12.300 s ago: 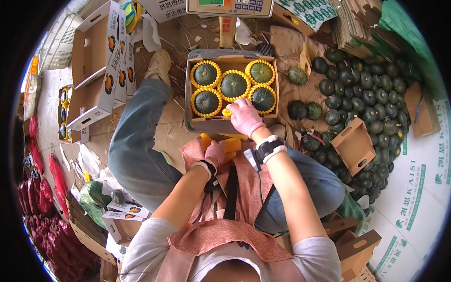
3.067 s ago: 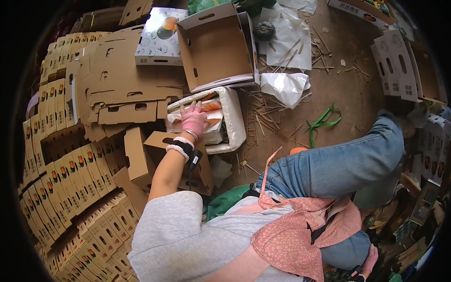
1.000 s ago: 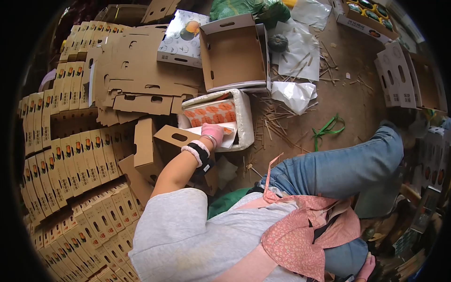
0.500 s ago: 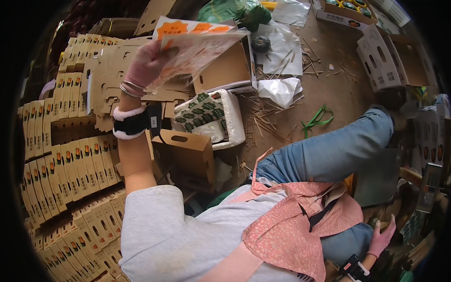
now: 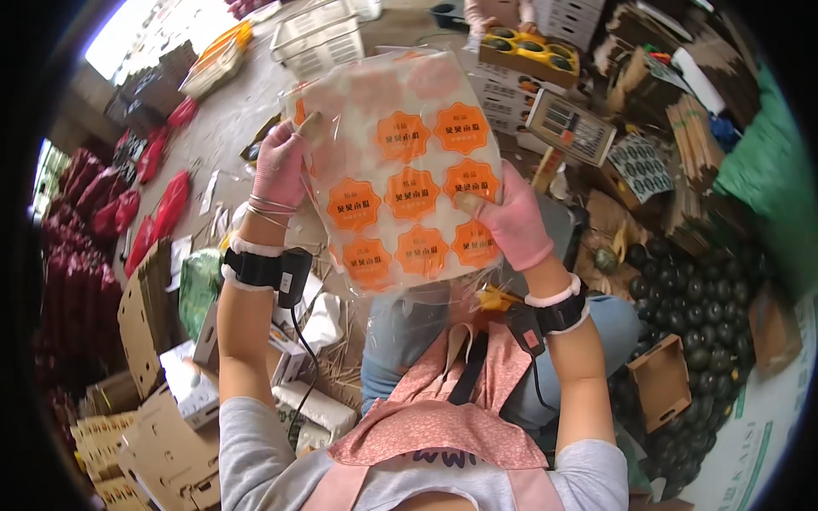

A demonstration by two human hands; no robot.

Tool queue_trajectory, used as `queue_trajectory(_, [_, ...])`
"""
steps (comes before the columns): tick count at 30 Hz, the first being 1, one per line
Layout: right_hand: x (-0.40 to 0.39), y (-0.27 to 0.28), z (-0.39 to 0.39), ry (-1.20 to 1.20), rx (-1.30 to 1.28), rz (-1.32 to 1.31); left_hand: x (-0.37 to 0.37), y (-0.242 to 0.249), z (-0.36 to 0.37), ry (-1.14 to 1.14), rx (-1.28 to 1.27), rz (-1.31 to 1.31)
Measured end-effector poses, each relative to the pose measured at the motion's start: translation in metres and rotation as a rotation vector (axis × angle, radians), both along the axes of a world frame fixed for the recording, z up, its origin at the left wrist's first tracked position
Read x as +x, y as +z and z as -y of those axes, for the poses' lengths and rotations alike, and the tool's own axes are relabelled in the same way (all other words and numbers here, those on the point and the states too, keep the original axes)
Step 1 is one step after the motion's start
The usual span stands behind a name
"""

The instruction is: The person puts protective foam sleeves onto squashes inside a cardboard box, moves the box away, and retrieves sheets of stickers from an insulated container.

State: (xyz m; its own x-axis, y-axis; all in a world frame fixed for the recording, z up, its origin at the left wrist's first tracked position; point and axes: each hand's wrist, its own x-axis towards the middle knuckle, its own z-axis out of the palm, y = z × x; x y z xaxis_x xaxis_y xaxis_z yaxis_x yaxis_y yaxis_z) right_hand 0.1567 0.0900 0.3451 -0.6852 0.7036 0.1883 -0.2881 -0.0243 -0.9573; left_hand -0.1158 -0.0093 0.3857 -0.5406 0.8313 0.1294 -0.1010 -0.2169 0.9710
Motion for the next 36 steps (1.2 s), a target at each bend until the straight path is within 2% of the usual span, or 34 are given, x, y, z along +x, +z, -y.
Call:
queue_trajectory(1, [0.011,-0.005,-0.016,-0.067,0.065,0.028,0.014,-0.002,-0.022,-0.031,0.022,0.066])
queue_trajectory(4, [0.054,-0.038,-0.064,-0.142,-0.032,0.032,0.031,-0.03,-0.077,-0.112,0.01,0.241])
queue_trajectory(6, [0.071,-0.034,-0.056,-0.154,-0.232,0.022,0.038,-0.043,-0.086,-0.088,-0.018,0.335])
queue_trajectory(7, [0.079,-0.041,-0.044,-0.166,-0.369,-0.012,0.026,-0.071,-0.09,-0.109,0.009,0.381])
queue_trajectory(8, [0.088,-0.048,-0.033,-0.17,-0.504,-0.046,0.026,-0.089,-0.083,-0.055,-0.019,0.401])
queue_trajectory(9, [0.109,-0.088,-0.034,-0.07,-0.594,0.027,0.03,-0.104,-0.065,0.002,-0.052,0.42])
queue_trajectory(10, [0.1,-0.087,-0.009,-0.269,-0.804,-0.066,0.036,-0.117,-0.044,0.059,-0.092,0.437])
queue_trajectory(12, [0.108,-0.124,0.018,-0.403,-1.054,0.002,0.06,-0.135,-0.001,0.135,-0.106,0.525])
queue_trajectory(14, [0.114,-0.154,0.046,-0.463,-1.063,0.161,0.072,-0.167,0.03,0.155,-0.098,0.552])
queue_trajectory(16, [0.114,-0.151,0.062,-0.402,-0.878,0.414,0.075,-0.178,0.05,0.127,-0.145,0.538])
queue_trajectory(18, [0.114,-0.137,0.066,-0.235,-0.821,0.474,0.088,-0.169,0.056,0.12,-0.161,0.505])
queue_trajectory(21, [0.113,-0.143,0.065,-0.113,-0.173,0.616,0.09,-0.169,0.064,0.164,-0.193,0.43])
queue_trajectory(24, [0.113,-0.114,0.059,-0.131,-0.022,0.705,0.081,-0.182,0.076,0.236,-0.212,0.293])
queue_trajectory(25, [0.112,-0.12,0.059,-0.158,-0.113,0.504,0.08,-0.182,0.078,0.25,-0.215,0.271])
queue_trajectory(26, [0.118,-0.103,0.05,-0.022,-0.372,0.466,0.079,-0.182,0.078,0.265,-0.213,0.247])
queue_trajectory(28, [0.118,-0.117,0.05,0.025,-0.611,-0.193,0.078,-0.183,0.079,0.266,-0.198,0.294])
queue_trajectory(30, [0.092,-0.115,0.063,-0.073,-0.593,-0.508,0.079,-0.184,0.08,0.24,-0.195,0.347])
queue_trajectory(31, [0.087,-0.123,0.067,0.104,-0.668,-0.723,0.08,-0.183,0.08,0.212,-0.203,0.377])
queue_trajectory(34, [0.084,-0.145,0.074,0.295,-1.091,-1.085,0.082,-0.187,0.083,0.228,-0.225,0.419])
queue_trajectory(36, [0.087,-0.146,0.073,0.21,-0.995,-0.519,0.08,-0.189,0.083,0.214,-0.229,0.415])
